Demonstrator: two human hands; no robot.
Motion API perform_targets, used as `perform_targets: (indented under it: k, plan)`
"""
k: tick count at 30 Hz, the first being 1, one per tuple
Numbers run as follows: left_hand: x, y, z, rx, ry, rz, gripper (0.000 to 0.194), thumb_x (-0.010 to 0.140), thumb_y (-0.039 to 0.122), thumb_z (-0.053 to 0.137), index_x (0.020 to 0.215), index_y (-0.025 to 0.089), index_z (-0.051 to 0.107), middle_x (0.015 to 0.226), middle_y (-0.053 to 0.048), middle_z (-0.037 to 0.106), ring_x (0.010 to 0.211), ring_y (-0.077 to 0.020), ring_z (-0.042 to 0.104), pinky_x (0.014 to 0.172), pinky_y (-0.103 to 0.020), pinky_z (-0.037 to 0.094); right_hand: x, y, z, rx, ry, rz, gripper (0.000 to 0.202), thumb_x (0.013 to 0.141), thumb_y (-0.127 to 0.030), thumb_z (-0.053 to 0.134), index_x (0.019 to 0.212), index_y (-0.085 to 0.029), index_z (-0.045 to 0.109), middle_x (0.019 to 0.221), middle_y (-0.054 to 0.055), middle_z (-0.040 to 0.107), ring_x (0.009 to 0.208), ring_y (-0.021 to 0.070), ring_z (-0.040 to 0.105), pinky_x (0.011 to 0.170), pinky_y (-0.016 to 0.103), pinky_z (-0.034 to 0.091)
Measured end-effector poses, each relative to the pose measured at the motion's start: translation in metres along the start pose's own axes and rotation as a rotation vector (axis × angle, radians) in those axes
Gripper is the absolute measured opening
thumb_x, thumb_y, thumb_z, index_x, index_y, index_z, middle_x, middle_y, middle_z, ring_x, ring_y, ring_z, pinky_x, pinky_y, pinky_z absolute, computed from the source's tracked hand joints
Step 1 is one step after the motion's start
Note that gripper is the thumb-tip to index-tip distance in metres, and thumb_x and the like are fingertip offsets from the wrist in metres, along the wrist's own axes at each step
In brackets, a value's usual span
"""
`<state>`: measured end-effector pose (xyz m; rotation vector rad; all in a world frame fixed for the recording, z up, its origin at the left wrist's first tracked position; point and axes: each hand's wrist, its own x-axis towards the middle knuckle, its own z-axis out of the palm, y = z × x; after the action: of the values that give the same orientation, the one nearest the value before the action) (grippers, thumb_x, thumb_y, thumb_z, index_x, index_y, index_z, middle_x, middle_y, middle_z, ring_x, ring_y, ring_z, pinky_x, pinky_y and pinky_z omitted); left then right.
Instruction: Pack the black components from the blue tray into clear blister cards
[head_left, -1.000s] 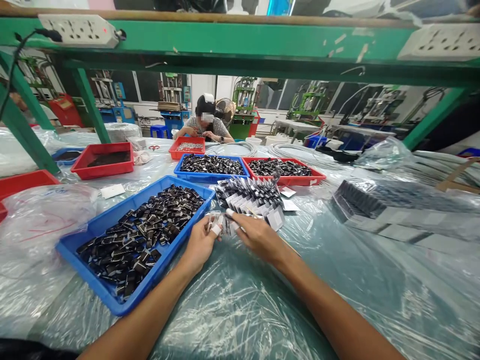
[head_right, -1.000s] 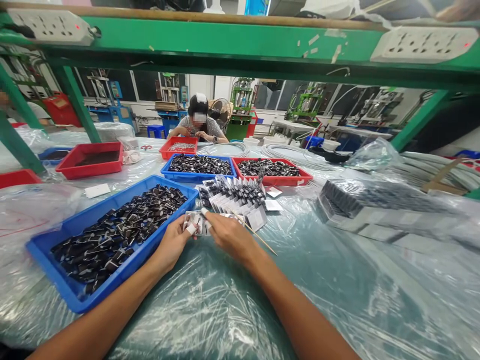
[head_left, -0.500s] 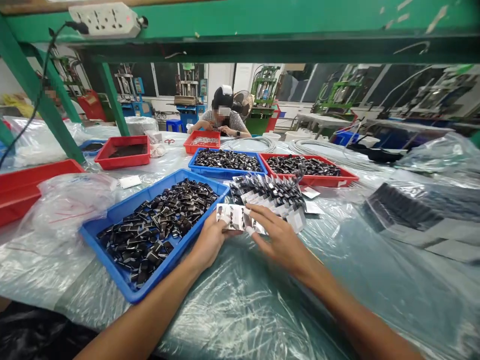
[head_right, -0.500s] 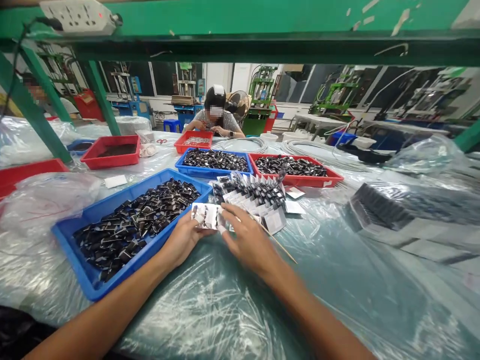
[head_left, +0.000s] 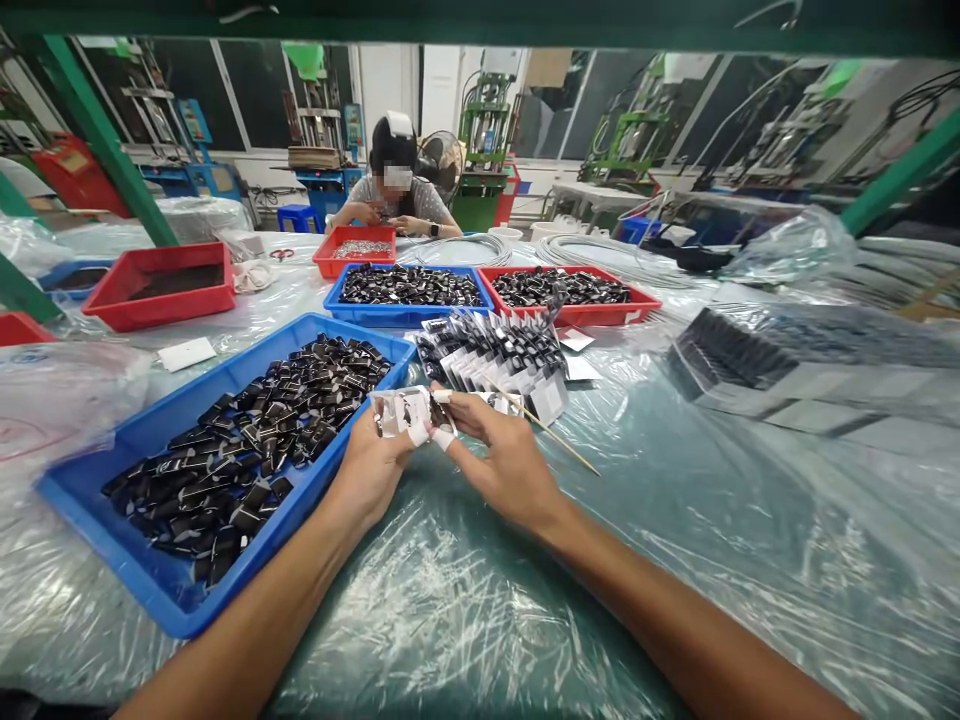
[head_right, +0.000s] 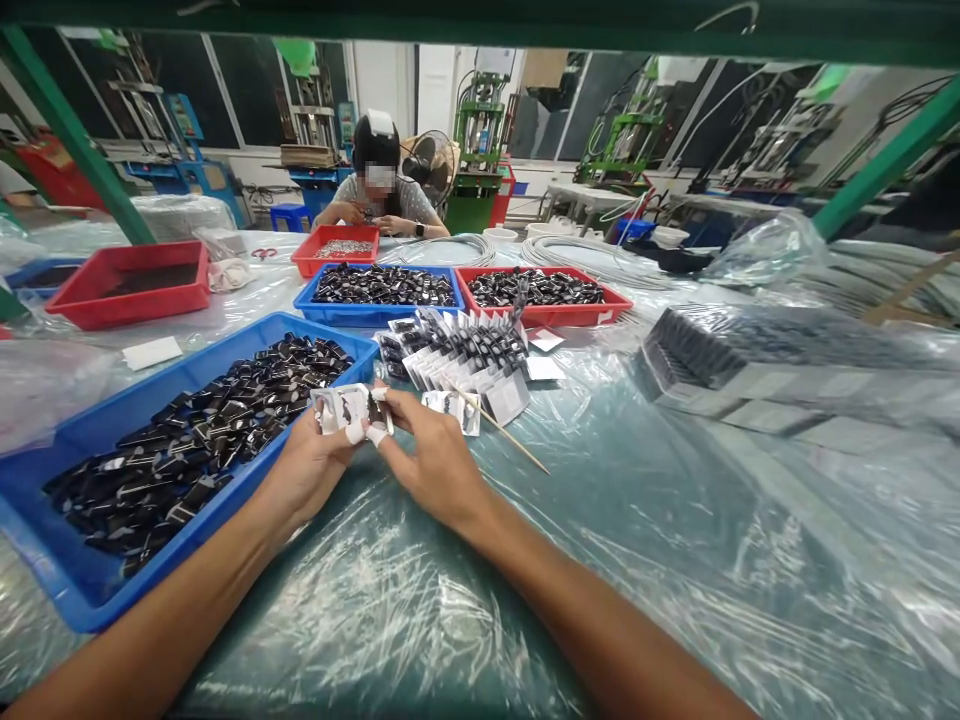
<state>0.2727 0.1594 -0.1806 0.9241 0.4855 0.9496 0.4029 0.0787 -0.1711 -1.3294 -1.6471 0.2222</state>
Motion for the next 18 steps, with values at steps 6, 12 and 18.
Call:
perform_targets:
  k: [6,12,18]
  plan:
    - [0.003,-0.002,-0.009,0.568,0.044,0.102,0.034,0.066,0.018,0.070,0.099,0.019,0.060,0.095,-0.004,0.067,0.085,-0.0216,0.062,0.079,-0.033,0.046,0.011,0.010,-0.021,-0.365,0.264,-0.124,0.030,0.092,-0.016,0.048,0.120,-0.019,0.062,0.110,0.008,0.071,0.096,0.0226,0.069,0.089,0.041,0.057]
    - [-0.005,-0.003,-0.009,1.025,-0.055,0.250,0.060,0.075,0.016,0.055,0.133,0.020,0.040,0.119,-0.011,0.062,0.106,-0.0300,0.060,0.091,-0.046,0.047,0.078,-0.023,-0.022,-0.370,0.043,-0.204,0.039,0.091,-0.013,0.048,0.128,-0.024,0.056,0.129,0.007,0.060,0.120,0.0229,0.055,0.101,0.042,0.047]
    - [-0.012,-0.010,-0.010,1.353,-0.091,0.489,0.076,0.076,0.008,0.049,0.146,0.021,0.023,0.140,-0.018,0.041,0.129,-0.0350,0.042,0.100,-0.053,0.043,0.051,0.014,-0.077,-0.793,-0.198,0.184,0.025,0.086,-0.007,0.047,0.103,-0.015,0.064,0.102,0.011,0.065,0.093,0.0254,0.062,0.080,0.036,0.046]
